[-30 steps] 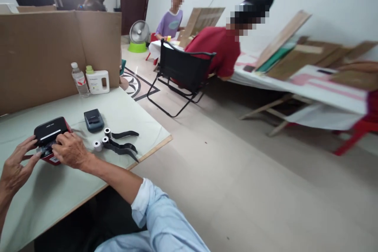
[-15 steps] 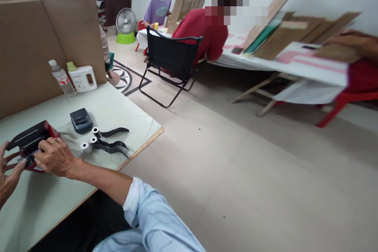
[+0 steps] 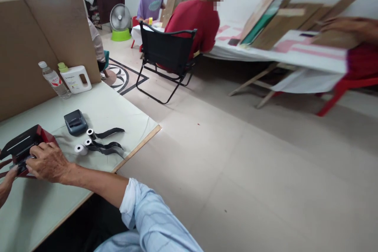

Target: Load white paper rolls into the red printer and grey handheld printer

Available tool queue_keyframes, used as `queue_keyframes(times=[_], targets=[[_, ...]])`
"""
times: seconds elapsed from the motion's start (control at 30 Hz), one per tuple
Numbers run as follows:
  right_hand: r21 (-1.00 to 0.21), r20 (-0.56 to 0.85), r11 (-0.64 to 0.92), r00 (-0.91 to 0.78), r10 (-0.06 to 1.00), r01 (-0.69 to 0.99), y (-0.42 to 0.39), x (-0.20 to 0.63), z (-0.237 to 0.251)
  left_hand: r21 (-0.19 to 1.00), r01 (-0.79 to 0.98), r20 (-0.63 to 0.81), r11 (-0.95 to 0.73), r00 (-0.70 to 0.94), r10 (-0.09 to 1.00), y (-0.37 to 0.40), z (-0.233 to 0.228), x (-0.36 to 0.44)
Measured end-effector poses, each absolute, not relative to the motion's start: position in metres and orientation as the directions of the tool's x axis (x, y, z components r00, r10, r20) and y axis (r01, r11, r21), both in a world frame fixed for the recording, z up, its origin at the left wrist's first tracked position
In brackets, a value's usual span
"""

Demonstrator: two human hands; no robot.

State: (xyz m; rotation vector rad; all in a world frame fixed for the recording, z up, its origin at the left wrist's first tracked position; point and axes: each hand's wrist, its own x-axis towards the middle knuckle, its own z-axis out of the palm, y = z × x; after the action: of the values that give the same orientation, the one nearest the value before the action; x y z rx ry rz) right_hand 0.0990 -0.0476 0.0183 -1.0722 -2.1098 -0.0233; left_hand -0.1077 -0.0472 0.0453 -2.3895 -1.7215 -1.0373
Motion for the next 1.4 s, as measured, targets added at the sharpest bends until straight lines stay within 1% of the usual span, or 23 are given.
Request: queue_keyframes(times=[0.07,0.2,0.27,0.4,0.63,0.8,0.9,1.0,1.07,1.1,1.27,1.4], targets=[[-0.298,0.634,0.648,-0.362,0.683,0.701,-0.046,0.099,0.017,0.363,0.829,0.524,-0.426,0.197,0.829,-0.05,0.046,-0.107],[-0.288,0.655,0.671,-0.371,0.659,0.684,-0.045,0.1,0.013,0.309,0.834,0.571,-0.457,0.221,0.791,-0.052,0.046,-0.106],[-0.297,0.664,0.689,-0.376,0.647,0.661,-0.048,0.1,0.012,0.307,0.828,0.568,-0.469,0.236,0.789,-0.056,0.045,-0.106],[-0.338,0.671,0.692,-0.352,0.652,0.637,-0.056,0.1,0.007,0.337,0.829,0.495,-0.446,0.248,0.833,-0.067,0.039,-0.11],[-0.36,0.646,0.735,-0.414,0.641,0.575,-0.066,0.103,0.003,0.42,0.832,0.395,-0.363,0.193,0.898,-0.085,0.029,-0.116],[-0.39,0.602,0.751,-0.469,0.646,0.533,-0.061,0.116,0.01,0.418,0.849,0.343,-0.323,0.182,0.921,-0.085,0.023,-0.119],[-0.46,0.541,0.702,-0.455,0.707,0.544,-0.045,0.13,0.015,0.432,0.844,0.34,-0.317,0.172,0.924,-0.083,0.017,-0.12],[-0.526,0.358,0.626,-0.518,0.777,0.576,-0.028,0.142,0.016,0.465,0.826,0.341,-0.319,0.166,0.925,-0.083,0.013,-0.121],[-0.546,0.235,0.595,-0.573,0.785,0.59,-0.021,0.147,0.013,0.48,0.816,0.338,-0.323,0.167,0.926,-0.083,0.011,-0.121],[-0.55,0.202,0.586,-0.586,0.785,0.595,-0.02,0.149,0.011,0.483,0.813,0.338,-0.325,0.169,0.926,-0.083,0.011,-0.121],[-0.555,0.198,0.58,-0.582,0.789,0.597,-0.02,0.15,-0.002,0.447,0.835,0.349,-0.323,0.17,0.921,-0.083,0.008,-0.118],[-0.581,0.195,0.569,-0.579,0.792,0.582,-0.017,0.149,-0.005,0.353,0.886,0.351,-0.301,0.173,0.92,-0.085,0.012,-0.115]])
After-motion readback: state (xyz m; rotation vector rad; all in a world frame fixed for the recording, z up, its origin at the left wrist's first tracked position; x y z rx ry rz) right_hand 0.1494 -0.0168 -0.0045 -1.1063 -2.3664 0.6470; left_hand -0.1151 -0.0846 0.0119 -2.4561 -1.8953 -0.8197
